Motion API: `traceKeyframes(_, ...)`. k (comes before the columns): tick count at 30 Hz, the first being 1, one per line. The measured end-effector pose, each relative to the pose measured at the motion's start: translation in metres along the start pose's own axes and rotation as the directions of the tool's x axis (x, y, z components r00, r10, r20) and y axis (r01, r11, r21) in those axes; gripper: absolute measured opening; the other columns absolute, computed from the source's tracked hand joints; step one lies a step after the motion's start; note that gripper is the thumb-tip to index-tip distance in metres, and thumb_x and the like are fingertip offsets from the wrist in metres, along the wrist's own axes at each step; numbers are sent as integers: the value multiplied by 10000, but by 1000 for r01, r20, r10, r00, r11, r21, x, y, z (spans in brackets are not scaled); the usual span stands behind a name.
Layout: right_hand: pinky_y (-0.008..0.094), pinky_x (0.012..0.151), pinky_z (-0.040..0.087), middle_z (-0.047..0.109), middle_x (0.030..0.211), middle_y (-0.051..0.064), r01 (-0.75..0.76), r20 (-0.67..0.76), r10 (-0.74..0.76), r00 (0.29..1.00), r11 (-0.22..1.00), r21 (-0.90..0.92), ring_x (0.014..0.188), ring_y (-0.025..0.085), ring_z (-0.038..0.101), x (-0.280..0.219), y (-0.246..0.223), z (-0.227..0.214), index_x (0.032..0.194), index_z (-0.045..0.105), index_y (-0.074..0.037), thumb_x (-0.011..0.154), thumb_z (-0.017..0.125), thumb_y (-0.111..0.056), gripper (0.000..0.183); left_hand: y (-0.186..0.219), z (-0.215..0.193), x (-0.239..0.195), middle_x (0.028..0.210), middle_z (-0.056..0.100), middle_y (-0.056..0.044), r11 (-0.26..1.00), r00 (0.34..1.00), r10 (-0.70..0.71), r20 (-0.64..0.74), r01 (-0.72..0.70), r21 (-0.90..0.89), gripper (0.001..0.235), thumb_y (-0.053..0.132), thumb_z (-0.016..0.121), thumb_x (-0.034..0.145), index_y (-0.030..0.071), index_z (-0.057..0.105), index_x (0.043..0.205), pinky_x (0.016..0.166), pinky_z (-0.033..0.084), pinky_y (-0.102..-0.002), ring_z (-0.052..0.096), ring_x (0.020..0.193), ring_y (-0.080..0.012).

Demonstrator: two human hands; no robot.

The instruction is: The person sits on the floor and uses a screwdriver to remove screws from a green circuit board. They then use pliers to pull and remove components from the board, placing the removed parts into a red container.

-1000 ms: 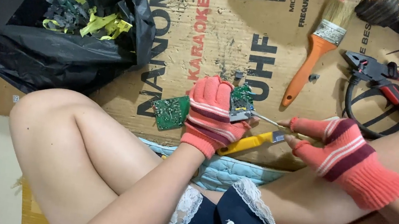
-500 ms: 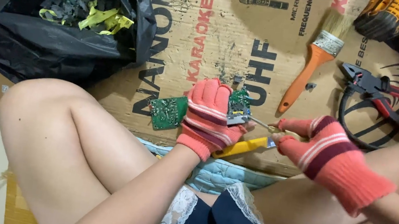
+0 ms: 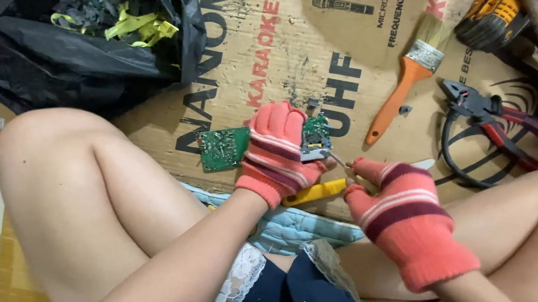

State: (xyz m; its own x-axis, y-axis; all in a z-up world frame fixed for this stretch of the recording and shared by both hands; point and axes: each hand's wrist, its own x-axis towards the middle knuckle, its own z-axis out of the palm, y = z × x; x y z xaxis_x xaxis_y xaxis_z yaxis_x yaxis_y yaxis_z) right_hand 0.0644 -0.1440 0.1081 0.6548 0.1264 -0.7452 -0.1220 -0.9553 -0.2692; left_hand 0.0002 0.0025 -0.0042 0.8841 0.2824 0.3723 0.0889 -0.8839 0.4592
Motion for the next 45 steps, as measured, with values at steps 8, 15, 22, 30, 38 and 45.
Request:
traceKeyframes(8,380,745,623,718,850,123,-14,-53,21,998,992,125,772,250,716,-33,-6,14,1099,725,-223,888,620,-63,285,-7,12,-9,933,519,-100,1000,999,-21,39,22,-11,706,420,830,444,66,609,1013,957,472,-506,583,1002,-357)
traceKeyframes(15,583,761,634,724,972,278,195,-155,-245,957,939,-282,888,451,749,-16,-10,56,1353,558,-117,896,677,-190,478,-13,15,-7,913,510,-80,999,999,-22,37,21,30,675,414,825,435,88,612,987,920,490,-505,578,963,-334)
traceKeyframes(22,525,865,608,774,988,93,-29,-159,30,987,1000,7,976,366,738,-9,-1,23,1156,706,-420,819,646,-334,353,-3,8,-2,889,509,-88,999,999,-38,-11,38,9,599,447,777,506,96,599,958,922,493,-480,588,934,-333)
traceKeyframes(30,323,441,360,657,642,130,-105,115,77,990,960,260,503,202,452,16,28,-27,1149,829,-32,844,739,-48,318,3,-6,2,999,553,-197,999,997,-21,68,24,-47,723,578,772,657,-25,596,1014,895,450,-527,520,921,-375)
traceKeyframes(38,333,457,397,683,645,150,-97,98,92,991,994,51,497,213,487,27,21,-35,1228,788,-125,851,750,-107,380,2,-7,2,1008,540,-189,996,994,-33,108,42,-83,695,543,808,638,-8,585,999,925,433,-527,511,948,-373)
traceKeyframes(45,313,556,418,764,854,159,-170,246,177,953,984,-52,623,220,502,14,-57,-57,1256,759,-120,924,647,-53,357,3,-8,3,1034,551,-193,996,991,-57,118,65,-65,732,565,816,636,-4,587,1035,937,434,-543,530,975,-384)
